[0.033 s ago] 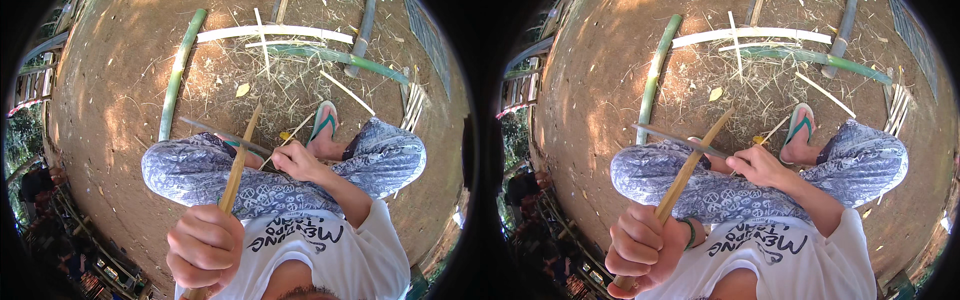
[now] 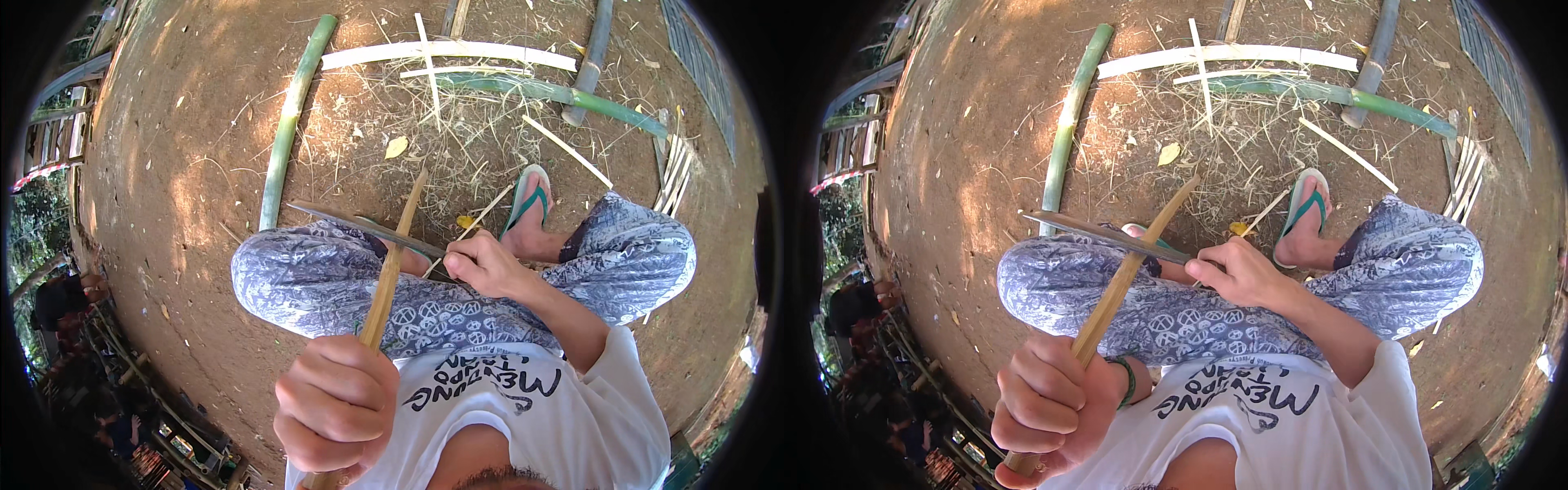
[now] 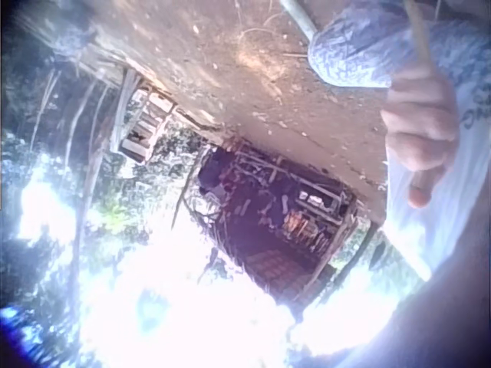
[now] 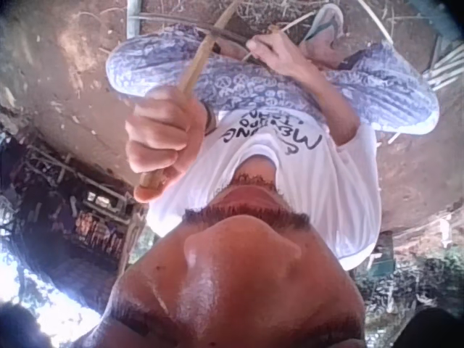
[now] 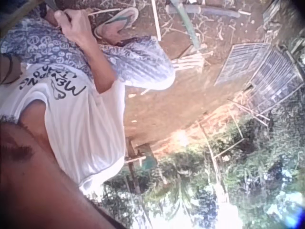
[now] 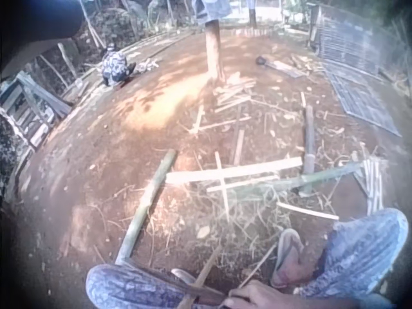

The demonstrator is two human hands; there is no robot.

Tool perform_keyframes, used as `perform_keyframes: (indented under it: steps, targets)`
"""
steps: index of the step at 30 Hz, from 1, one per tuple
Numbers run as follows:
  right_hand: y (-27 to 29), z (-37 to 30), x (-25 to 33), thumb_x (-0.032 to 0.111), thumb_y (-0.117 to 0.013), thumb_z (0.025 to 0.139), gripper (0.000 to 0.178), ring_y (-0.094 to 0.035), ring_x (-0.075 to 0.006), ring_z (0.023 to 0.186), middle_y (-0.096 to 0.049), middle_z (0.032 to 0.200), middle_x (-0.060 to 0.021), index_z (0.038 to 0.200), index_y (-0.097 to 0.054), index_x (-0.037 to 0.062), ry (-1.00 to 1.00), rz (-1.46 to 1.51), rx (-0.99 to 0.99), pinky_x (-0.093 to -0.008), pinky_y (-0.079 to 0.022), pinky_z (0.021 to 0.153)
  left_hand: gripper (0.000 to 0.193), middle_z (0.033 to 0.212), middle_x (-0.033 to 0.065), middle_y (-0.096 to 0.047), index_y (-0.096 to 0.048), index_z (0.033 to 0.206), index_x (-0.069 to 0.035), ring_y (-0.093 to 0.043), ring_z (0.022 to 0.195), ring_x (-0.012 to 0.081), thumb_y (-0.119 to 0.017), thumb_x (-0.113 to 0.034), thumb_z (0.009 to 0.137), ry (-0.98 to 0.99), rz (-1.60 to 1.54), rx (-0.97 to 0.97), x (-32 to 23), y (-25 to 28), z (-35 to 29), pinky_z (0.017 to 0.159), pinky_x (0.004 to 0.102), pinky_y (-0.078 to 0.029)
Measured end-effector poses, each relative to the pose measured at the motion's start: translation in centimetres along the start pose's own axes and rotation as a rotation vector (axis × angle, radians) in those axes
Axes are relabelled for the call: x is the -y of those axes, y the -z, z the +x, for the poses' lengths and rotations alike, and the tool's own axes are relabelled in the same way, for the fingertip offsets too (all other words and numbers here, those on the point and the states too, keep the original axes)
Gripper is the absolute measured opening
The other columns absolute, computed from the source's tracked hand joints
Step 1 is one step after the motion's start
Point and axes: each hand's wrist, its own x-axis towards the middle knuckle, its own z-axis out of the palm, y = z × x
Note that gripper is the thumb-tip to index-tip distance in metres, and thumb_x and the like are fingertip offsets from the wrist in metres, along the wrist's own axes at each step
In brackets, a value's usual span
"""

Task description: The person sits on the ground and uses a large machete to shave and smooth a long, thin strip of bamboo. They hold the bamboo strip vertically with one hand and repeatedly strike it with the blade to remove the outer layer and refine the shape.

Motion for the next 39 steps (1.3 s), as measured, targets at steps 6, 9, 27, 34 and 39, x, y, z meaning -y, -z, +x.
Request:
perform_keyframes:
  steps: [6, 9, 27, 34, 39]
  targets:
    - [0.4, 0.8, -4.4, 0.049, -0.05, 0.1, 0.063, -0.06, -0.0341, 0.055, -0.058, 0.057, -0.02, 0.071, -0.067, -0.0047, -0.259, -0.105, -0.077, -0.0433, -0.047, 0.059, 0.02, 0.054, 0.0038, -0.054, -0.049, 0.067, -0.007, -0.047, 0.039, 0.0145, -0.064, -0.001, 0.079, -0.038, -0.033, 0.03, 0.7, -0.1, -0.2, 0.043, 0.0308, -0.047]
    - [-0.2, -0.1, -2.3, 0.049, -0.051, 0.1, 0.062, -0.059, -0.0356, 0.055, -0.057, 0.057, -0.0209, 0.073, -0.067, -0.0049, -0.081, -0.061, -0.088, -0.0442, -0.046, 0.059, 0.021, 0.052, 0.0034, -0.054, -0.049, 0.066, -0.008, -0.044, 0.036, 0.0142, -0.063, -0.002, 0.08, -0.036, -0.014, -0.071, 0.5, -1.1, -0.7, 0.04, 0.0306, -0.045]
    - [0.5, 3.1, -8.0, 0.065, -0.044, 0.097, 0.079, -0.065, -0.0323, 0.061, -0.062, 0.059, -0.0186, 0.073, -0.07, -0.0058, -0.358, -0.176, -0.073, -0.0438, -0.051, 0.065, 0.024, 0.051, 0.0014, -0.053, -0.047, 0.068, -0.01, -0.047, 0.038, 0.0133, -0.066, -0.01, 0.083, -0.104, 0.074, -0.226, 0.4, -2.0, -1.0, 0.043, 0.0286, -0.045]
    - [0.8, 4.4, -15.6, 0.069, -0.043, 0.095, 0.084, -0.066, -0.0319, 0.062, -0.063, 0.06, -0.0191, 0.071, -0.069, -0.0067, -0.546, -0.346, -0.178, -0.0457, -0.051, 0.067, 0.024, 0.054, 0.0023, -0.055, -0.048, 0.071, -0.009, -0.051, 0.043, 0.014, -0.064, -0.015, 0.088, -0.122, 0.013, -0.107, 0.9, -1.4, -1.1, 0.048, 0.028, -0.047]
    - [-0.7, 3.3, -11.0, 0.068, -0.043, 0.096, 0.08, -0.062, -0.03, 0.058, -0.06, 0.055, -0.0169, 0.067, -0.069, -0.0027, -0.299, -0.098, -0.091, -0.0436, -0.05, 0.066, 0.029, 0.054, 0.0021, -0.054, -0.048, 0.071, -0.009, -0.051, 0.043, 0.0141, -0.057, -0.023, 0.095, -0.045, 0.038, 0.048, -0.1, 0.7, -1.2, 0.048, 0.0289, -0.047]
